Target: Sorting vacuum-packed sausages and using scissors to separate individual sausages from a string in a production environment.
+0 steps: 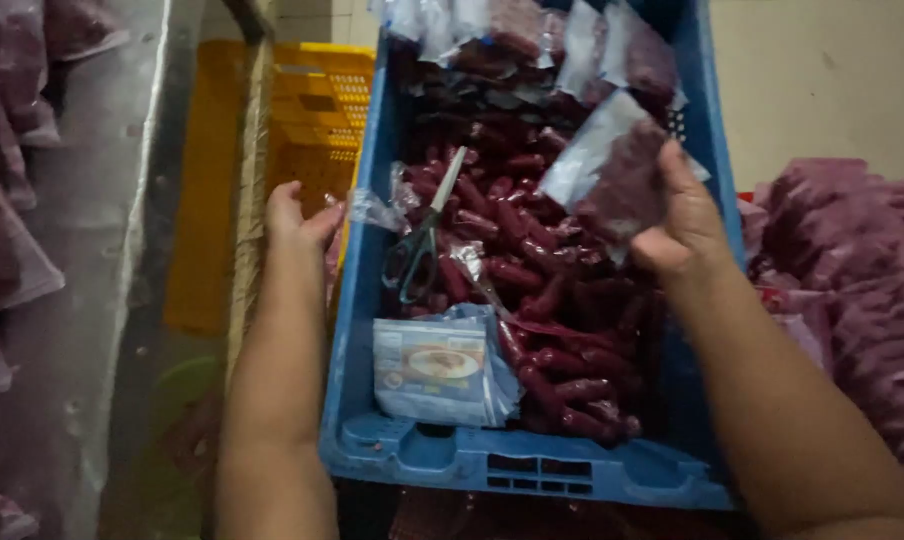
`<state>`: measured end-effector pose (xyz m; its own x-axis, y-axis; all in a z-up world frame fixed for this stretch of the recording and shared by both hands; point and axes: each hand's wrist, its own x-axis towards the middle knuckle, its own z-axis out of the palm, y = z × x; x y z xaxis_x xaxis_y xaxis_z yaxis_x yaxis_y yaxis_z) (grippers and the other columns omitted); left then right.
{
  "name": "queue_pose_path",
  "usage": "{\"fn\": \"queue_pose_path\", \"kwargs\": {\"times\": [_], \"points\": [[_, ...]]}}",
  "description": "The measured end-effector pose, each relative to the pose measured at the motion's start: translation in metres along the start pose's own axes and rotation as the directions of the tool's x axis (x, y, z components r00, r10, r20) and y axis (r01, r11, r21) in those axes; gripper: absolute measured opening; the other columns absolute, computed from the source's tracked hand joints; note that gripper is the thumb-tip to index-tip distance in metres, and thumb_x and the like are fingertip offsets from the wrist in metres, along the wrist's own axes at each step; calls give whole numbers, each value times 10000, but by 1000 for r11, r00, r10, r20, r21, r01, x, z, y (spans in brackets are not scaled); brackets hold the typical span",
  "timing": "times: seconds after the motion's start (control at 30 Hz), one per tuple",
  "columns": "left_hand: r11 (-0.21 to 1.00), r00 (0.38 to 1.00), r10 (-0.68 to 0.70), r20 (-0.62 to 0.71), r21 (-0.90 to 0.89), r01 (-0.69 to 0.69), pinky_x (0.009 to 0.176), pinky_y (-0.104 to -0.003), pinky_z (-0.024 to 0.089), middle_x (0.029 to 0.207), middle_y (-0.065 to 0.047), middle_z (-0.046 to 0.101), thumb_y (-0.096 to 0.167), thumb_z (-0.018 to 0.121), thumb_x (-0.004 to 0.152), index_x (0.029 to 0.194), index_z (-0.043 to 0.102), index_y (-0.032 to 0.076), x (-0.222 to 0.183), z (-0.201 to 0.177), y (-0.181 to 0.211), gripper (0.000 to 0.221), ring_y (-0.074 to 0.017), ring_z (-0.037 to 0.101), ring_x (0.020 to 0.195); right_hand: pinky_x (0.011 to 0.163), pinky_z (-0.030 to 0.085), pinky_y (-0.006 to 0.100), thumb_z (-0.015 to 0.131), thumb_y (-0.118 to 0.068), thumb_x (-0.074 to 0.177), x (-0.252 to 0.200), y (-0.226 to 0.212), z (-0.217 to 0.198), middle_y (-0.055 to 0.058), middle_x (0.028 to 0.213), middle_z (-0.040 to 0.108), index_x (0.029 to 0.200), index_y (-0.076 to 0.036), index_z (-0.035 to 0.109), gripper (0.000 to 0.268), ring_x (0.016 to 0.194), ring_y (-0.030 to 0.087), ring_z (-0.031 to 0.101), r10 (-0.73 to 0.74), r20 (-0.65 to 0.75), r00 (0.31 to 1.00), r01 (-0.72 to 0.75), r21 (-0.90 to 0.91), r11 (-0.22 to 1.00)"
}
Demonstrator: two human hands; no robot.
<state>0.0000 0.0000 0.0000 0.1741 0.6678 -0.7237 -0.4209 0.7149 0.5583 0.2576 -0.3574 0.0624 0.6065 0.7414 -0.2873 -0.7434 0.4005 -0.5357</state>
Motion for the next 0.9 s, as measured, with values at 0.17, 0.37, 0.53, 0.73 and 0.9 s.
{"fn": "queue_pose_path", "kwargs": {"times": [0.17,0.37,0.53,0.73,0.9], "points": [[799,889,377,261,393,-455,790,-481,534,1068,-176,509,212,798,834,1281,539,72,22,7,0,536,-307,559,927,1126,515,540,823,-411,814,-12,5,20,63,1187,772,1132,-166,769,405,1161,273,734,17,-40,999,-17,-9,1000],[15,233,439,868,253,-967,981,-406,532,1178,-187,641,158,828,916,1342,604,76,-159,66,-28,489,-341,662,1145,1135,505,553,800,-441,832,-14,6,27,124,1252,750,1199,-114,743,495,1209,335,717,14,-108,994,-15,-16,1000],[34,462,64,885,460,-887,1082,-508,514,1398,-267,624,647,703,888,1630,115,176,-237,99,-83,1057,-398,667,1255,1105,515,569,812,-463,805,-9,17,28,155,1261,740,1219,-95,730,560,1209,358,709,37,-91,995,-37,-3,999],[-2,536,174,826,544,-839,881,-426,577,938,-72,760,668,599,882,1150,670,218,-204,127,-139,529,-297,747,1018,1089,505,626,761,-610,776,-19,30,46,147,1261,729,1235,-146,714,654,1187,382,704,6,97,995,-1,-56,998],[71,227,148,963,218,-973,724,-353,520,737,-63,650,225,628,889,884,721,203,-265,131,-108,96,-197,662,770,934,567,553,332,-878,759,-11,15,29,76,1156,700,1186,-203,570,834,1069,326,695,128,72,989,-117,-139,983]]}}
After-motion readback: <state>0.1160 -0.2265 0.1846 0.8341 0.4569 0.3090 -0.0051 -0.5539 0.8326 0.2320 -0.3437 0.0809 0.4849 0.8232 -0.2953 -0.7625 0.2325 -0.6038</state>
